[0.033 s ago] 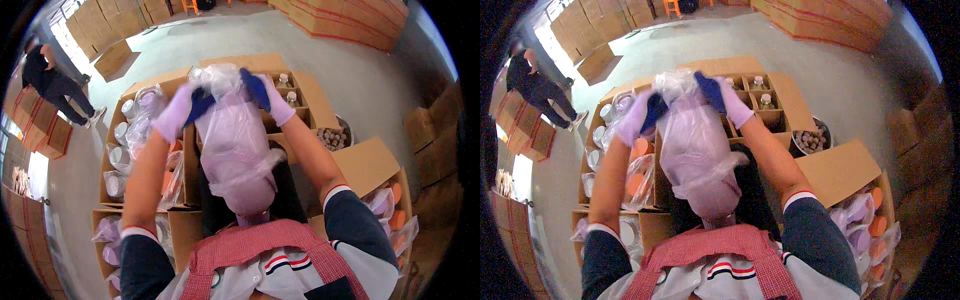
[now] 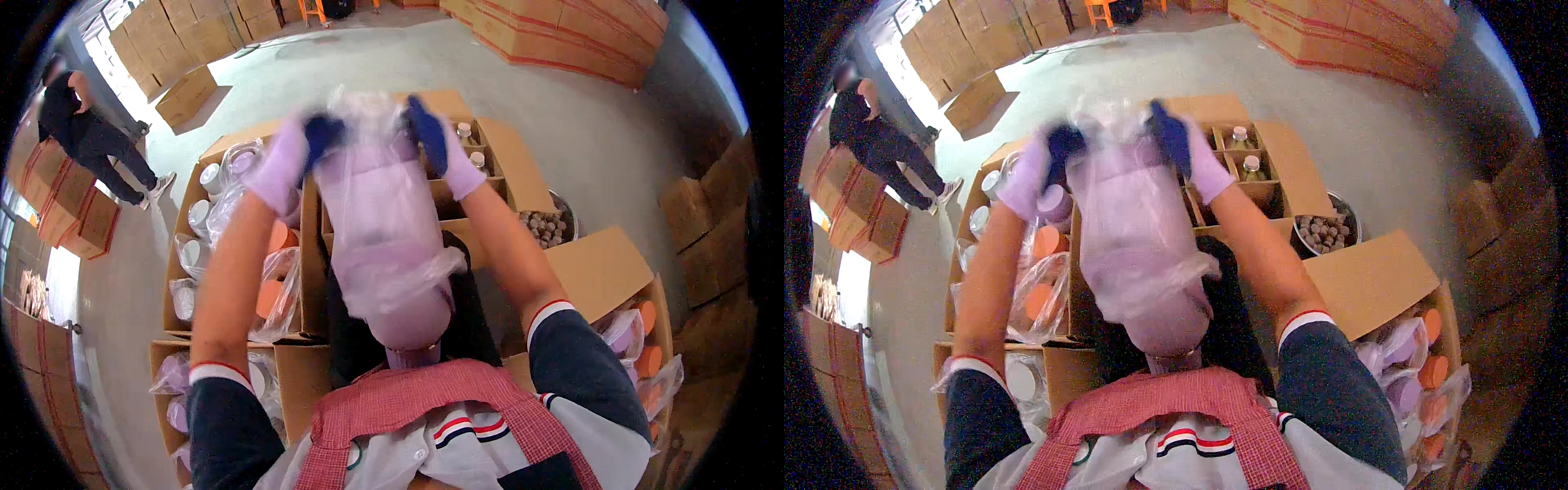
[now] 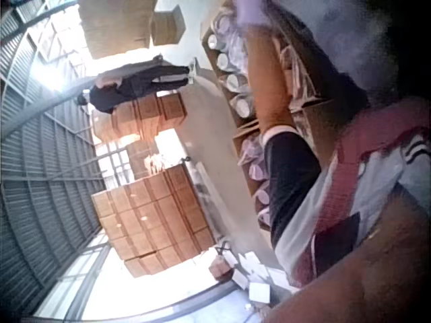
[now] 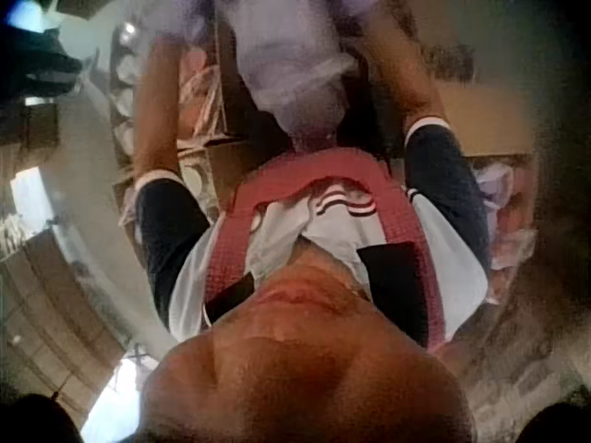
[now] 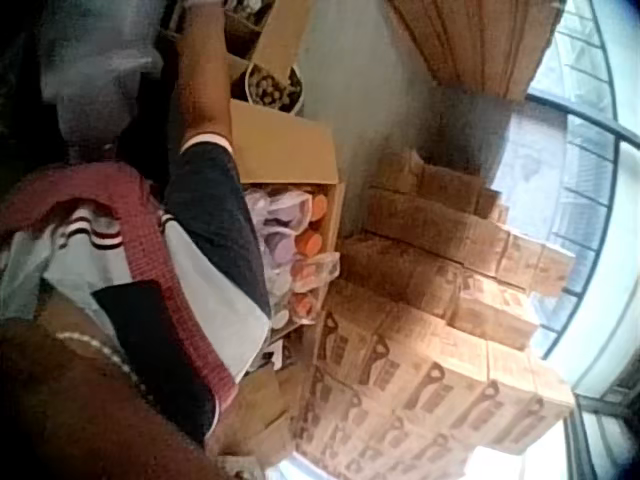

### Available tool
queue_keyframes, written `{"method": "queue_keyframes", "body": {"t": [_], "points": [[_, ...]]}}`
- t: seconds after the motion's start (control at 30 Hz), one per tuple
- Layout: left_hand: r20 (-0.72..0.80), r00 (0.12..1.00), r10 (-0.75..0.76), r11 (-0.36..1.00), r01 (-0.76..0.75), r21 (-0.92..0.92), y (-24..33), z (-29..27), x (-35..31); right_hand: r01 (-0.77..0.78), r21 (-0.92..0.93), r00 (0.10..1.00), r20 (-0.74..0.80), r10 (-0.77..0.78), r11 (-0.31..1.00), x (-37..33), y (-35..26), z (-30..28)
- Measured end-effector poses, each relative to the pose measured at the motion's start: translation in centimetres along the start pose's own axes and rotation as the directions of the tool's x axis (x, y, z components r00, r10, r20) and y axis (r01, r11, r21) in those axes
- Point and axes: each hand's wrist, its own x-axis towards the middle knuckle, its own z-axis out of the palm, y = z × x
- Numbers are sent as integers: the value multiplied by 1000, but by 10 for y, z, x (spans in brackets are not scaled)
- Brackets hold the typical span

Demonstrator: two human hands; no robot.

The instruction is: The person assembles large insulated containers by hand, inserting a metal lining into a plastic shell, fitting a lid, wrapping the unit in a plastic bag, and placing it into a cardboard box.

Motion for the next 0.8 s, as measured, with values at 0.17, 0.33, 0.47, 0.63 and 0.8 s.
{"method": "queue_keyframes", "body": {"t": [0.17,0.33,0.47,0.63,0.8], "points": [[119,396,910,44,-377,925,87,-167,64,-214,-335,963,87,256,918,-19,-49,-1],[11,940,341,565,-214,797,-50,-34,-95,198,-364,875,484,3,910,-24,-81,-58],[583,804,116,756,-452,473,-70,-23,-147,-178,-354,954,167,249,918,-16,-16,-48],[-28,950,311,943,-305,129,-102,-60,-67,348,-629,937,210,-279,695,-13,36,9],[218,924,315,928,-348,131,-92,-6,3,263,-418,927,360,-107,869,-5,19,9]]}}
